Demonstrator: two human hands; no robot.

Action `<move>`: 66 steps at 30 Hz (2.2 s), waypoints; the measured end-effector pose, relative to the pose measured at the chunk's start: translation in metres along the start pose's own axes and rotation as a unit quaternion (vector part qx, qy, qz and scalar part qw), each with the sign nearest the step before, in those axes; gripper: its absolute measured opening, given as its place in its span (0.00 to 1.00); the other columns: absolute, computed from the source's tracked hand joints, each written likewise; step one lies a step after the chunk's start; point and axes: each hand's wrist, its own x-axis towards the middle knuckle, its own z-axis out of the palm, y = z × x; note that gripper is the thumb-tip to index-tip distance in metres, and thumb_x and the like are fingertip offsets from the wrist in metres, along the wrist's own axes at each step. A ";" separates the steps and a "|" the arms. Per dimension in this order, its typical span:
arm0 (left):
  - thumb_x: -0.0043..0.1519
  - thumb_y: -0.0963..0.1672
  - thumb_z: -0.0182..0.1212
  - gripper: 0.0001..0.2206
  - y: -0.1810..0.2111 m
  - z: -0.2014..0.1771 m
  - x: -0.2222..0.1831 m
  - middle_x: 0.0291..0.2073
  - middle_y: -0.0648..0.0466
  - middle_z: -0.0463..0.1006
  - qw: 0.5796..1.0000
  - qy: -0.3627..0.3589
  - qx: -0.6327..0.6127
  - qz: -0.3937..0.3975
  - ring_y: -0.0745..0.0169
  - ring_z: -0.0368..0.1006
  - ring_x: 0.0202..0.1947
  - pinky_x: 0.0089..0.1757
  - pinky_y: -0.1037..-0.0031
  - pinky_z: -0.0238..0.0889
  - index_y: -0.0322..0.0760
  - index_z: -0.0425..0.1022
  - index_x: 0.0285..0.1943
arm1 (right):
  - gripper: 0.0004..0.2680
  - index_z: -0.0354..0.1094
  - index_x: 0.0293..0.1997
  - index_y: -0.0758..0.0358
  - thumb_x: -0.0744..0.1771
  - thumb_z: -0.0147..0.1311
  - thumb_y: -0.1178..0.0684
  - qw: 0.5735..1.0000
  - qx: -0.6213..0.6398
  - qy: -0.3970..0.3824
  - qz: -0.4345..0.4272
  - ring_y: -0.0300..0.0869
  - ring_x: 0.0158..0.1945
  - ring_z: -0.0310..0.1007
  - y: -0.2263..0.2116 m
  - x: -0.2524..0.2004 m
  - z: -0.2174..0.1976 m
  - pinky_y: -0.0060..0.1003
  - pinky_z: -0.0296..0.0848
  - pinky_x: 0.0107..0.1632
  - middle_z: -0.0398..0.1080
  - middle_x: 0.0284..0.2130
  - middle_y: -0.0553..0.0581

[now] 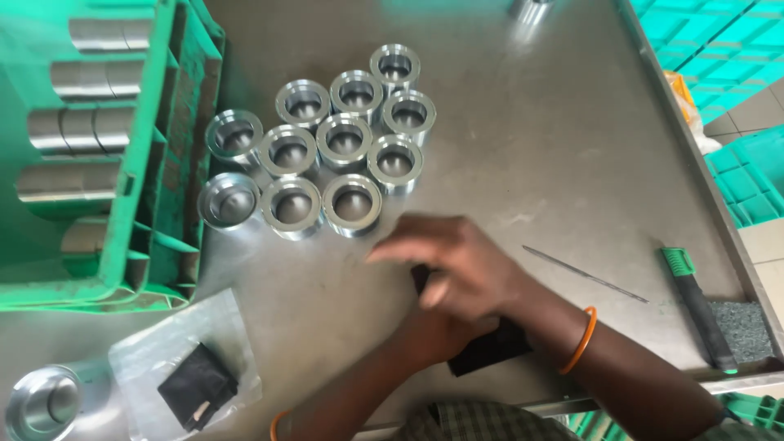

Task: Inspecting and cleaning metal rings at a workstation using an abrasive cloth.

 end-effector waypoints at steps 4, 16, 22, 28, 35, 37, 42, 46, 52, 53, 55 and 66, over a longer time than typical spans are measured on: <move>0.58 0.45 0.65 0.14 0.063 0.013 -0.008 0.43 0.42 0.80 0.943 -0.022 0.314 0.104 0.52 0.77 0.46 0.48 0.66 0.70 0.29 0.76 0.47 | 0.35 0.74 0.53 0.57 0.65 0.27 0.17 0.955 0.202 0.113 0.188 0.41 0.33 0.63 0.055 -0.034 0.008 0.35 0.65 0.35 0.69 0.37 0.52; 0.57 0.44 0.64 0.14 0.066 0.015 -0.006 0.40 0.46 0.81 0.957 -0.019 0.278 0.084 0.54 0.78 0.43 0.48 0.65 0.70 0.29 0.76 0.47 | 0.36 0.72 0.55 0.59 0.69 0.22 0.17 0.972 0.159 0.096 0.143 0.40 0.39 0.70 0.052 -0.027 0.006 0.35 0.68 0.40 0.72 0.41 0.53; 0.61 0.43 0.62 0.16 -0.011 -0.001 0.005 0.47 0.44 0.81 0.923 -0.029 0.338 0.183 0.52 0.76 0.51 0.55 0.63 0.65 0.28 0.75 0.55 | 0.38 0.73 0.54 0.65 0.68 0.24 0.15 0.954 0.214 0.105 0.182 0.44 0.37 0.63 0.007 0.001 -0.006 0.36 0.67 0.39 0.66 0.39 0.57; 0.56 0.43 0.64 0.15 0.067 0.015 -0.009 0.42 0.45 0.81 0.961 -0.026 0.273 0.032 0.53 0.78 0.44 0.48 0.64 0.70 0.30 0.75 0.50 | 0.38 0.72 0.54 0.60 0.68 0.18 0.16 0.984 0.105 0.077 0.122 0.40 0.33 0.69 0.051 -0.027 0.006 0.34 0.67 0.36 0.70 0.37 0.51; 0.55 0.42 0.65 0.14 0.057 0.010 -0.009 0.42 0.44 0.80 0.959 -0.015 0.253 0.127 0.51 0.78 0.44 0.47 0.64 0.70 0.28 0.74 0.48 | 0.35 0.71 0.57 0.63 0.70 0.26 0.18 0.988 0.084 0.062 0.111 0.47 0.41 0.71 0.004 0.003 -0.008 0.41 0.70 0.44 0.72 0.40 0.58; 0.55 0.42 0.65 0.15 0.050 0.010 -0.012 0.42 0.44 0.79 0.957 -0.009 0.258 0.134 0.51 0.77 0.45 0.47 0.64 0.70 0.28 0.74 0.49 | 0.33 0.71 0.57 0.62 0.70 0.29 0.19 0.999 0.013 0.023 0.036 0.50 0.44 0.75 -0.002 0.003 -0.005 0.43 0.73 0.46 0.74 0.44 0.58; 0.61 0.47 0.64 0.14 0.054 0.005 -0.012 0.42 0.45 0.83 0.955 -0.060 0.289 0.026 0.55 0.81 0.45 0.51 0.66 0.71 0.33 0.78 0.49 | 0.27 0.78 0.55 0.56 0.69 0.29 0.30 0.931 0.177 0.089 0.308 0.51 0.37 0.72 0.060 -0.038 0.002 0.44 0.71 0.43 0.73 0.38 0.58; 0.60 0.48 0.66 0.17 0.084 0.008 -0.019 0.45 0.45 0.79 0.947 -0.045 0.309 0.075 0.50 0.73 0.50 0.53 0.63 0.65 0.33 0.76 0.52 | 0.18 0.72 0.53 0.63 0.75 0.35 0.41 0.966 0.054 0.102 0.233 0.51 0.50 0.75 0.065 -0.043 -0.009 0.46 0.71 0.55 0.73 0.44 0.61; 0.70 0.46 0.55 0.12 0.129 -0.008 -0.031 0.48 0.50 0.74 0.929 0.002 0.289 0.231 0.50 0.69 0.52 0.57 0.62 0.59 0.34 0.74 0.56 | 0.22 0.71 0.55 0.65 0.72 0.38 0.35 0.952 -0.039 0.152 0.264 0.47 0.48 0.75 0.053 -0.040 -0.028 0.43 0.74 0.50 0.73 0.44 0.61; 0.71 0.45 0.54 0.11 0.134 -0.009 -0.032 0.49 0.50 0.76 0.915 0.007 0.299 0.270 0.50 0.69 0.54 0.61 0.61 0.58 0.33 0.74 0.56 | 0.21 0.70 0.59 0.64 0.71 0.39 0.36 0.916 0.192 0.170 0.309 0.47 0.44 0.77 0.054 -0.044 -0.022 0.44 0.76 0.44 0.74 0.43 0.61; 0.72 0.44 0.54 0.10 0.140 -0.011 -0.034 0.51 0.50 0.77 0.899 0.013 0.312 0.308 0.51 0.69 0.57 0.64 0.61 0.56 0.33 0.75 0.56 | 0.21 0.68 0.62 0.63 0.71 0.40 0.37 0.828 0.414 0.175 0.335 0.48 0.39 0.79 0.059 -0.053 -0.004 0.45 0.77 0.39 0.75 0.42 0.61; 0.66 0.41 0.64 0.09 0.132 -0.006 -0.031 0.48 0.47 0.75 0.938 0.007 0.217 0.269 0.52 0.71 0.51 0.61 0.61 0.59 0.31 0.73 0.52 | 0.16 0.67 0.62 0.64 0.67 0.51 0.67 0.964 -0.003 0.227 0.141 0.37 0.49 0.75 0.020 -0.039 -0.005 0.32 0.74 0.52 0.72 0.46 0.53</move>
